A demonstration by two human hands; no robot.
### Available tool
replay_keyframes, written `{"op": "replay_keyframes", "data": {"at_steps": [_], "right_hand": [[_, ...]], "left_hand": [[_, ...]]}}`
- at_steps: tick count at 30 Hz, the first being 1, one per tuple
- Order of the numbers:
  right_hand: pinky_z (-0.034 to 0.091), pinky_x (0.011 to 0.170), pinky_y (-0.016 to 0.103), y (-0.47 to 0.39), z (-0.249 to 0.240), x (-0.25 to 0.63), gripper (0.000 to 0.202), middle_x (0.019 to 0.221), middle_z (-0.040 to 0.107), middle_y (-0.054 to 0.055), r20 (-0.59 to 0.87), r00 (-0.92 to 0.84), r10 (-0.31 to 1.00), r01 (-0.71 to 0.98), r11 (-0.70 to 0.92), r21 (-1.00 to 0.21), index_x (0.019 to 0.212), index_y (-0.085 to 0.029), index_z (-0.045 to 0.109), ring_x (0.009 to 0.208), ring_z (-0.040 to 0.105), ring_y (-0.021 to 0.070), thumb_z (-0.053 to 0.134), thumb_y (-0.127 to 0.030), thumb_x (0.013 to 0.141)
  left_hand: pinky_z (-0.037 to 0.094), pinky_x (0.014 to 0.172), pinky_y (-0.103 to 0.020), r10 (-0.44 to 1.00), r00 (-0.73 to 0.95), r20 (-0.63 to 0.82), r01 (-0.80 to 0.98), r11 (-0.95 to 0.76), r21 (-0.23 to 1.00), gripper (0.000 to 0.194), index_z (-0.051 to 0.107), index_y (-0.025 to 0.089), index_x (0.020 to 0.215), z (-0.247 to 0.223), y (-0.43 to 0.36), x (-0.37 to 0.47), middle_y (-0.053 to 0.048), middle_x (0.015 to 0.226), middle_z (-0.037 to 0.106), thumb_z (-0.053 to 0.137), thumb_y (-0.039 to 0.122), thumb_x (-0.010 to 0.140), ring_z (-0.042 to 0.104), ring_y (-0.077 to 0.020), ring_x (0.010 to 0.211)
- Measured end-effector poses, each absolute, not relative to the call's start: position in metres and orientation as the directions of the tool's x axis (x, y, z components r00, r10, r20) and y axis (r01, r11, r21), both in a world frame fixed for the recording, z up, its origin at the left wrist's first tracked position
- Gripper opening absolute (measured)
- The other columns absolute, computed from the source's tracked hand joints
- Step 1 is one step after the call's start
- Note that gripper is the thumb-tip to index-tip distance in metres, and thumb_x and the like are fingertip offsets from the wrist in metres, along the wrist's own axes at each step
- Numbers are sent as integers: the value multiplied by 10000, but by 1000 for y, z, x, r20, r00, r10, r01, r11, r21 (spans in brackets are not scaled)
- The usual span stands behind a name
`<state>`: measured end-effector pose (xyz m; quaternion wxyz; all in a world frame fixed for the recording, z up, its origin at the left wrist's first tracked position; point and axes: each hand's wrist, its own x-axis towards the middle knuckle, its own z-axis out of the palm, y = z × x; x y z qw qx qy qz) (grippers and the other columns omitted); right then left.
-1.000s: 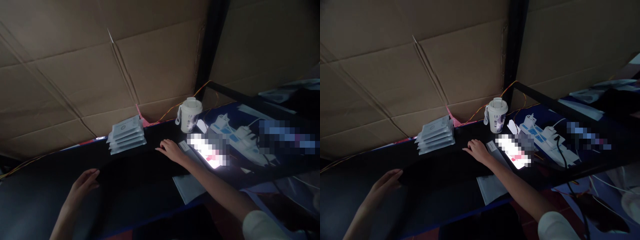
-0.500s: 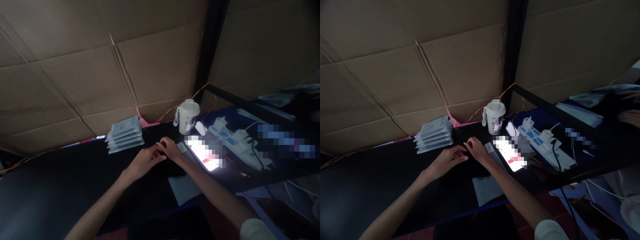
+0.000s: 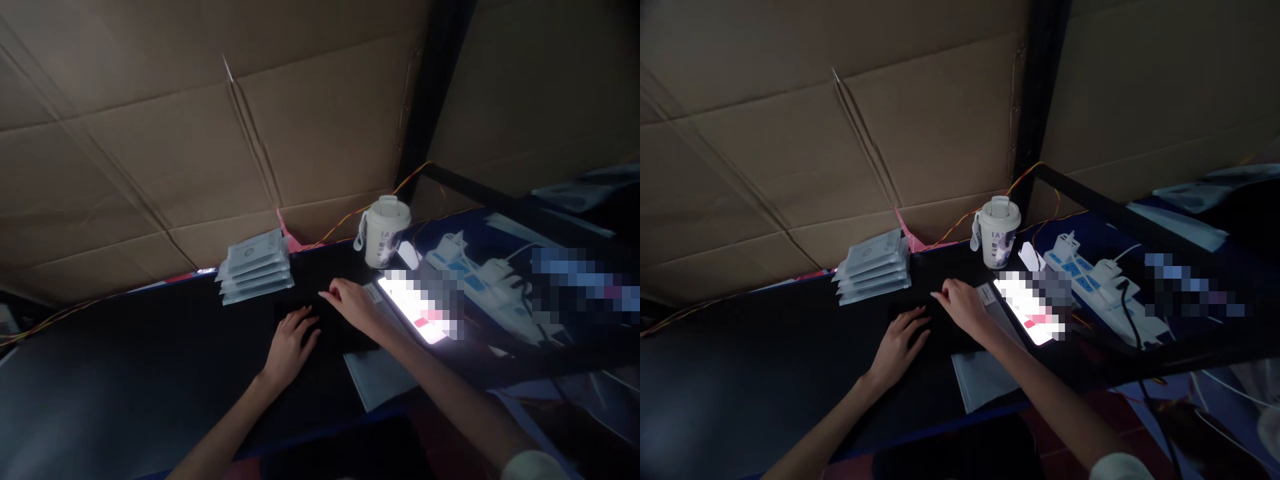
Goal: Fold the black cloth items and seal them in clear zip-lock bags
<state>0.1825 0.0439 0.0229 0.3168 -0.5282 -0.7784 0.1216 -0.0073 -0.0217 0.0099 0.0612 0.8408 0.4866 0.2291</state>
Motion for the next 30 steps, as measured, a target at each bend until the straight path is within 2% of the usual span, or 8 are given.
{"op": "replay_keyframes", "data": {"at_steps": [5,8,12,16,19,22,26,30], "right_hand": [[427,600,278,11,44,195,342,787,713,96,-2,-305,952,898,286,-335,792,-155,660,726,672,224,563,-473,869],[448,674,293,2,50,199,361,883,721,134,-104,-322,941,924,289,-250,854,-135,688,860,677,264,541,-463,886],[443,737,279,3,50,200,305,929,721,108,-113,-356,928,889,299,-348,858,-152,681,919,669,239,497,-385,924],[412,637,263,8,54,198,312,823,721,71,-66,-324,944,859,264,-438,843,-179,640,798,682,212,457,-414,938],[380,592,258,10,56,192,259,786,712,56,44,-279,959,865,271,-423,872,-192,614,757,678,204,500,-419,919],[357,553,264,10,50,187,199,777,713,75,38,-230,972,913,230,-337,905,-175,605,736,683,223,552,-367,900],[342,524,269,3,37,191,169,764,710,83,4,-202,979,938,194,-286,919,-157,597,713,686,229,542,-317,910],[353,525,270,-6,33,207,116,741,691,53,73,-182,981,926,196,-322,884,-172,585,672,663,202,555,-283,900]], "left_hand": [[460,964,-469,845,409,345,779,-521,351,252,604,242,1152,12,-21,-7,-81,1260,589,478,276,936,533,-258,1182],[460,962,-471,847,405,345,775,-518,362,257,593,240,1164,11,-21,-8,-86,1264,586,471,274,940,526,-260,1192],[447,980,-462,848,396,351,775,-514,368,260,577,238,1176,8,-21,-8,-82,1273,577,475,268,939,520,-249,1203],[357,1049,-517,848,346,402,810,-486,328,232,573,228,1142,7,-23,-9,-82,1259,586,486,229,926,513,-248,1213],[321,1065,-537,838,295,459,831,-462,309,219,567,217,1120,8,-26,-10,-96,1269,581,483,197,919,502,-250,1229],[321,1073,-522,789,364,495,795,-540,277,257,552,214,1155,10,-28,-10,-99,1318,553,448,161,926,466,-239,1272],[326,1088,-499,723,587,365,704,-678,212,349,489,231,1292,11,-26,-8,-83,1401,491,435,211,947,383,-232,1342],[314,1097,-503,761,613,212,739,-648,187,432,400,247,1385,8,-22,-7,-87,1440,446,436,307,958,376,-228,1348]]}}
